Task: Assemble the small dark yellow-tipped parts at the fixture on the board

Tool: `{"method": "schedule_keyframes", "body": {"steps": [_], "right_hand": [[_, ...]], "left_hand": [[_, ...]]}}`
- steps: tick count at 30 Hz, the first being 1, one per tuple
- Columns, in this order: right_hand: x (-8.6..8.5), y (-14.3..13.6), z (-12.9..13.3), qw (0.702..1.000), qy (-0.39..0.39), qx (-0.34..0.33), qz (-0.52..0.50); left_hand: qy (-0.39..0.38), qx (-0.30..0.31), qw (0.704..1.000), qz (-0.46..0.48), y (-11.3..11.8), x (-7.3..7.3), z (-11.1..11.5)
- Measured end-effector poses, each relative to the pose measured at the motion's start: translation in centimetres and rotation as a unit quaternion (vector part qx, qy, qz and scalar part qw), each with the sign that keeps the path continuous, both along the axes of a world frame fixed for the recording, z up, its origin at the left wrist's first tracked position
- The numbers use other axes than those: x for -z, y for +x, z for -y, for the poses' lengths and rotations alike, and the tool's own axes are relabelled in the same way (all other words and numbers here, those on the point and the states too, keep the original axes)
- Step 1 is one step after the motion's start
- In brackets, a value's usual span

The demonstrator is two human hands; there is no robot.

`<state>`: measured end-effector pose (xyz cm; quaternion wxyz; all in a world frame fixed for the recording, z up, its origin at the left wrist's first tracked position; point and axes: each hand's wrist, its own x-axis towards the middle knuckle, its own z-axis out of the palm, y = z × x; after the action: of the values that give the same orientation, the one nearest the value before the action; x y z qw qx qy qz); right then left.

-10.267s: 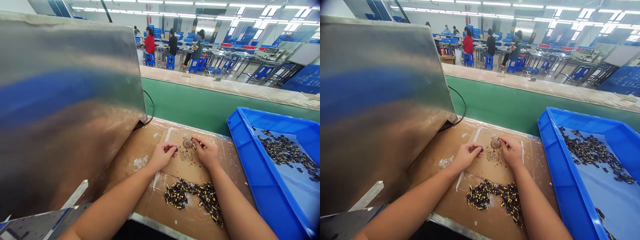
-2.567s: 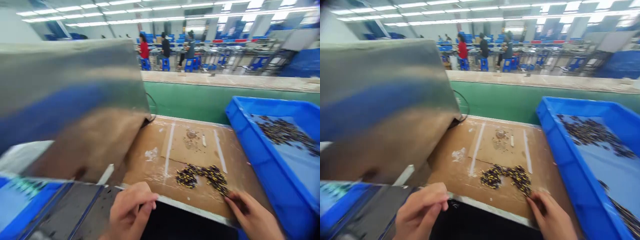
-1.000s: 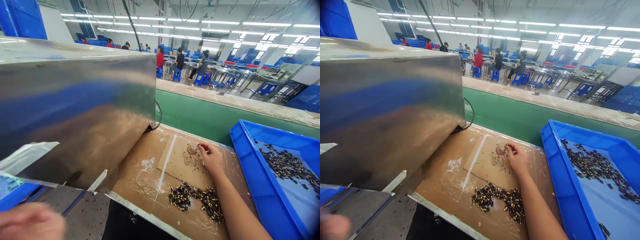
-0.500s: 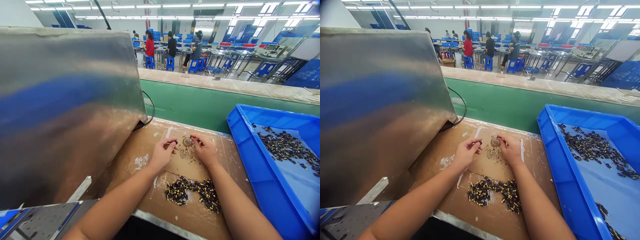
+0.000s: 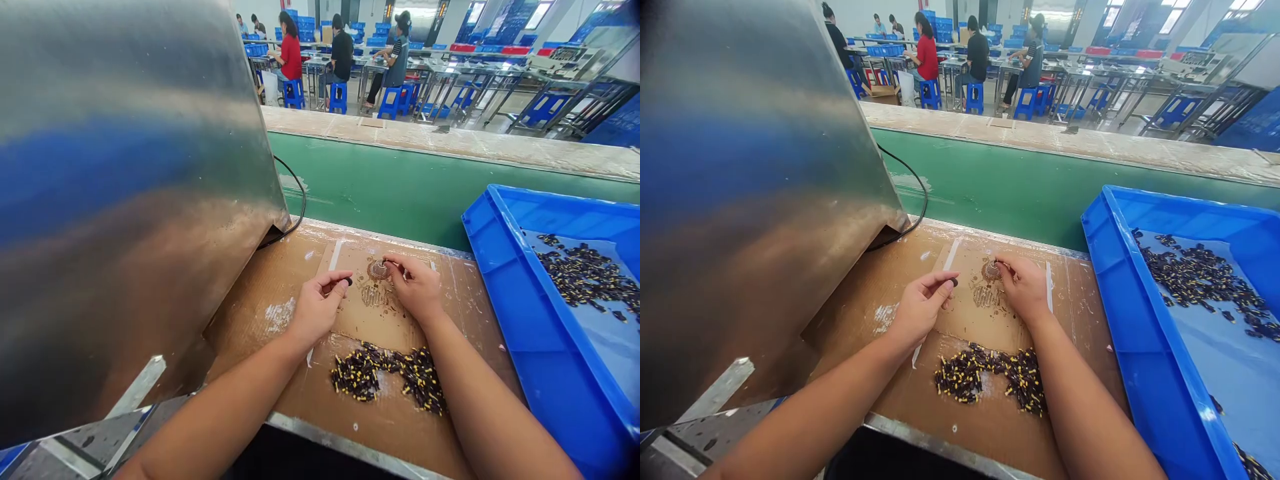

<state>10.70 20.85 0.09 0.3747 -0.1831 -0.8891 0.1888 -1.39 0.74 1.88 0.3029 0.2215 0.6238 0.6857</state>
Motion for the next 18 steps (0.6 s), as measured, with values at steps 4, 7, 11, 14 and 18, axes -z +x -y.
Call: {"method": "schedule_keyframes", "body": {"steps": [4,7,11,14,18], "right_hand": [[0.0,-0.1,0.0,1.0,-0.009,0.008,0.014],[-0.3,0.1,0.4,0.999,-0.018,0.029,-0.002],[-1.0,0.5,1.2,0.992,-0.021,0.078,-0.093],[-1.4,0.6,1.6,0.987,-0.021,0.111,-0.118],[-1.6,0.5,1.4,0.995,-0.037,0.084,-0.031]], "left_hand": [[0.0,0.009,1.0,-0.006,0.3,-0.1,0.1],[0.001,0.009,1.0,-0.01,0.3,-0.2,0.1],[0.009,0.005,1.0,-0.004,0.1,0.0,0.2],[0.016,-0.003,1.0,0.001,0.0,0.1,0.1],[0.04,-0.012,0.998,0.046,0.1,-0.1,-0.1]]}}
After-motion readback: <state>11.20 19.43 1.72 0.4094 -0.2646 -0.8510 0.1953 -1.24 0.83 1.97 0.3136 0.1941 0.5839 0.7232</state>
